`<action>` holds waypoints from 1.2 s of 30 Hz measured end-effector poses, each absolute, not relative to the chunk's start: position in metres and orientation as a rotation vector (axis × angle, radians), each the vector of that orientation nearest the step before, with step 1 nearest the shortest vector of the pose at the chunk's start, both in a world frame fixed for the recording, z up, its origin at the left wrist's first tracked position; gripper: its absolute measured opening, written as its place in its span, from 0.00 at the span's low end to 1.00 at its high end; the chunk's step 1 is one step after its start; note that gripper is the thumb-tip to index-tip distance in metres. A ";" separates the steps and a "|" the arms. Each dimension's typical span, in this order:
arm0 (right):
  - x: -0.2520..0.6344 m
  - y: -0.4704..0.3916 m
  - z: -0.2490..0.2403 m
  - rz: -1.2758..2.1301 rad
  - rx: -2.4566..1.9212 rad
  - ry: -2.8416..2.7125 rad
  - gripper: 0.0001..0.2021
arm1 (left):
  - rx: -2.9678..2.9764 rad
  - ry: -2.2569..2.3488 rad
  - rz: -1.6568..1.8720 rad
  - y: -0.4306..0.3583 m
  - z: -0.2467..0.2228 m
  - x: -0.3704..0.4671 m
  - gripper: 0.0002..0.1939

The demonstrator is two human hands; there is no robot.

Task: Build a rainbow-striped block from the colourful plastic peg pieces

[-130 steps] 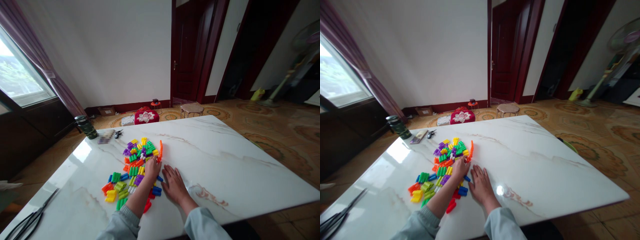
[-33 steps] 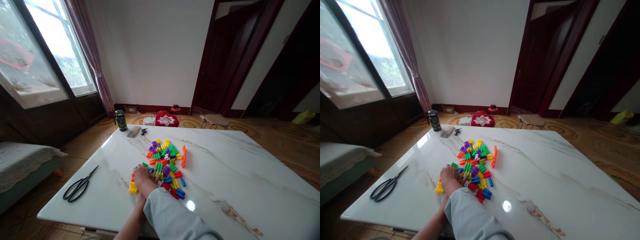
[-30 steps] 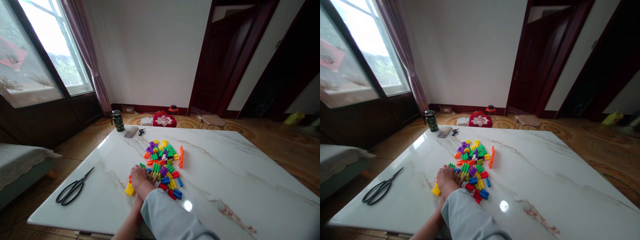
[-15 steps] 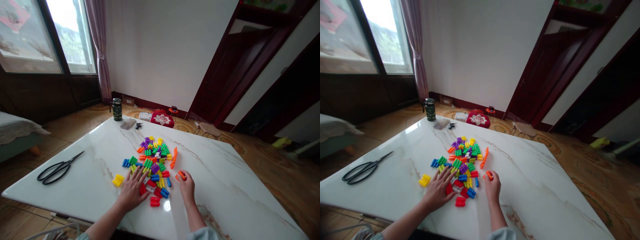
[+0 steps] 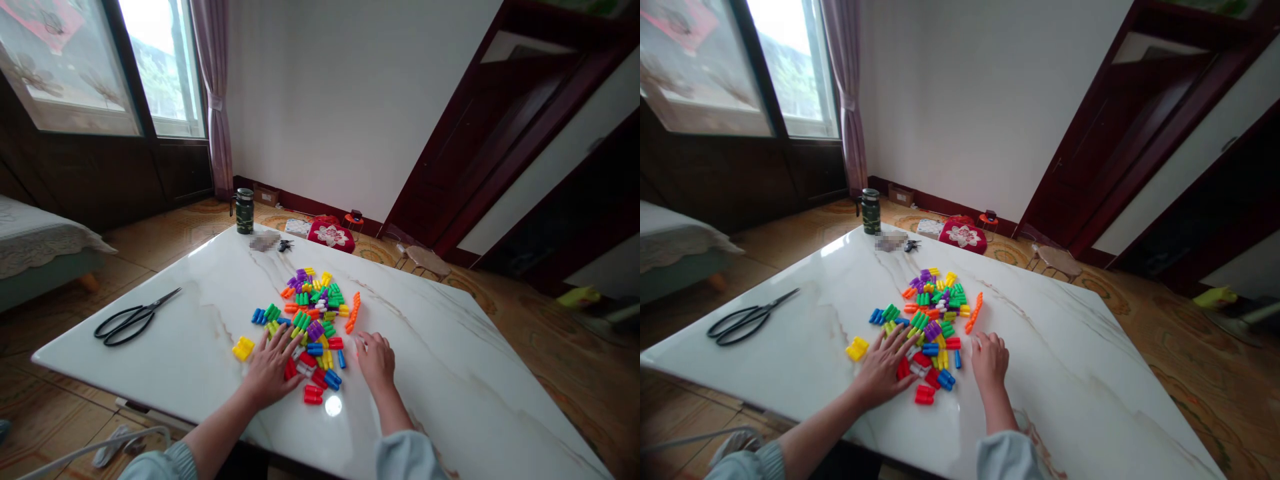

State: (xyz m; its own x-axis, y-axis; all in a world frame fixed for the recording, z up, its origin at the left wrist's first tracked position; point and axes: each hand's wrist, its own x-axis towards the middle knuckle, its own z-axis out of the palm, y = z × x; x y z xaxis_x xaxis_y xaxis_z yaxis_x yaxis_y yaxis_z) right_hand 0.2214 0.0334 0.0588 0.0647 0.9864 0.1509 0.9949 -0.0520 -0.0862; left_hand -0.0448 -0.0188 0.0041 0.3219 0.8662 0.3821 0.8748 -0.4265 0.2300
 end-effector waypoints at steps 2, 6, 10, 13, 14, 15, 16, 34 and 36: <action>0.215 0.036 0.062 -0.137 -2.103 -2.083 0.15 | -2.544 -1.684 -0.706 -0.019 0.005 -0.045 0.41; 0.201 0.047 0.064 -0.119 -2.137 -2.134 0.18 | -2.545 -1.683 -0.715 -0.019 0.005 -0.045 0.40; 0.189 0.055 0.060 -0.105 -2.196 -2.187 0.19 | -2.551 -1.681 -0.729 -0.018 0.004 -0.045 0.41; 0.184 0.057 0.056 -0.153 -2.213 -2.208 0.19 | -2.563 -1.691 -0.720 -0.018 0.004 -0.045 0.41; 0.184 0.058 0.054 -0.167 -2.216 -2.212 0.18 | -2.566 -1.694 -0.718 -0.019 0.005 -0.045 0.41; 0.184 0.059 0.052 -0.180 -2.217 -2.216 0.18 | -2.569 -1.695 -0.719 -0.019 0.005 -0.045 0.41; 0.184 0.059 0.051 -0.191 -2.219 -2.216 0.18 | -2.570 -1.697 -0.722 -0.019 0.006 -0.045 0.41; 0.212 0.037 0.057 -0.177 -2.049 -2.021 0.19 | -2.530 -1.683 -0.757 -0.019 0.006 -0.044 0.41; 0.225 0.026 0.053 -0.099 -2.052 -1.870 0.18 | -2.528 -1.692 -0.757 -0.019 0.006 -0.044 0.41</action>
